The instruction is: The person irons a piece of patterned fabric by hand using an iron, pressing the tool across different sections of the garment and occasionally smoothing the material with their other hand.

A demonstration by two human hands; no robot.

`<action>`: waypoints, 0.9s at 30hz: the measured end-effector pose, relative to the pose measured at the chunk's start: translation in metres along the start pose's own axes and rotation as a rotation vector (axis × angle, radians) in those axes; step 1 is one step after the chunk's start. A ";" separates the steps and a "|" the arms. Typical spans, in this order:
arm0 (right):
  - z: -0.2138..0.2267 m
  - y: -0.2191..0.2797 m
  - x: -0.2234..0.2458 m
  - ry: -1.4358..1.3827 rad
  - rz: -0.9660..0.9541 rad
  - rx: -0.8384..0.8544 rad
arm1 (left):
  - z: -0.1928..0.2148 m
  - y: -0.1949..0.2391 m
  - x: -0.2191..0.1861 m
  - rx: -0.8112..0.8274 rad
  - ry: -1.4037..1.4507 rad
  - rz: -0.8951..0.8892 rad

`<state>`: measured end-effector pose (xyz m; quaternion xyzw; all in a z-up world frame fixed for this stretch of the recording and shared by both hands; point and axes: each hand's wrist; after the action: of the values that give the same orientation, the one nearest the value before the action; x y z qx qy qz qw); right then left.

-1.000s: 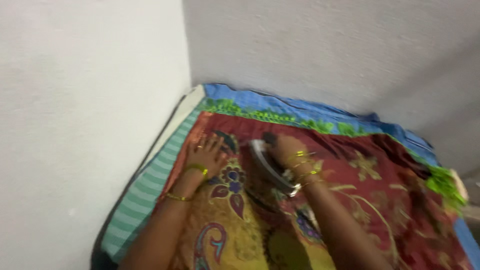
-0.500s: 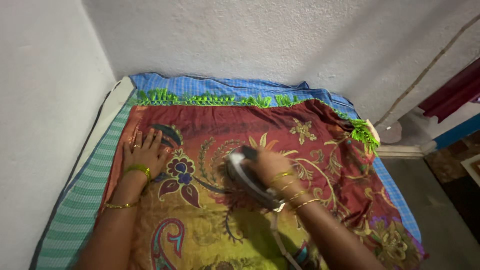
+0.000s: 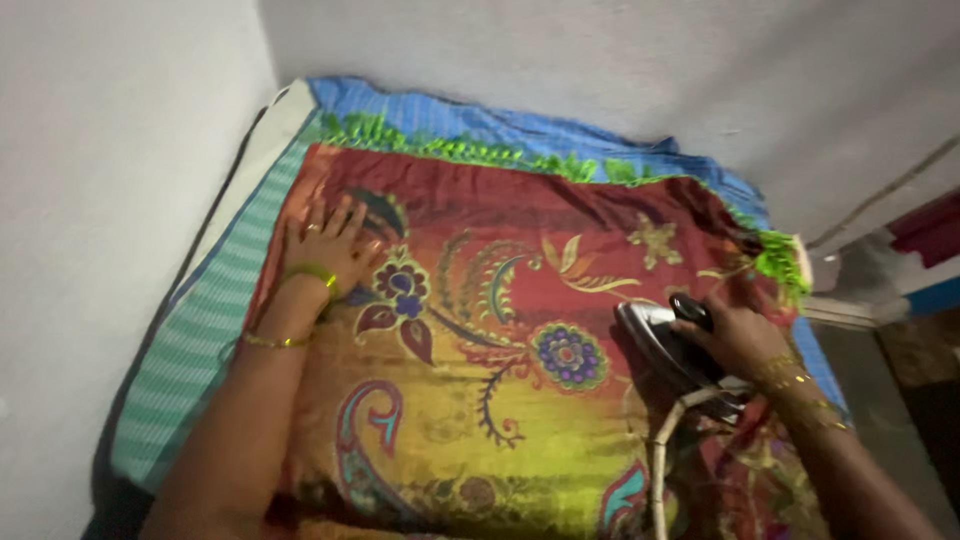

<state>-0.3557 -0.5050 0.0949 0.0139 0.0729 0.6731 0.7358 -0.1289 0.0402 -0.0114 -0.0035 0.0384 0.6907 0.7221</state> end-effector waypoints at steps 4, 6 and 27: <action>0.011 0.009 0.042 0.134 0.115 0.086 | 0.000 0.001 0.005 -0.031 0.052 -0.066; 0.020 0.008 0.073 0.092 0.188 0.073 | 0.003 0.002 0.005 -0.005 0.046 -0.053; 0.054 0.062 0.372 -0.276 0.637 0.033 | -0.021 -0.013 0.028 -0.115 0.065 -0.173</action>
<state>-0.3798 -0.1257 0.1229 0.1384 -0.0244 0.8595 0.4914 -0.1156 0.0664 -0.0350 -0.0707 0.0217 0.6264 0.7760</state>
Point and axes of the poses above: each hand's wrist, its own y-axis away from the middle knuckle, its own z-axis out of the back of the hand, x = y × z, and after that the axes turned 13 degrees about z, right-handed
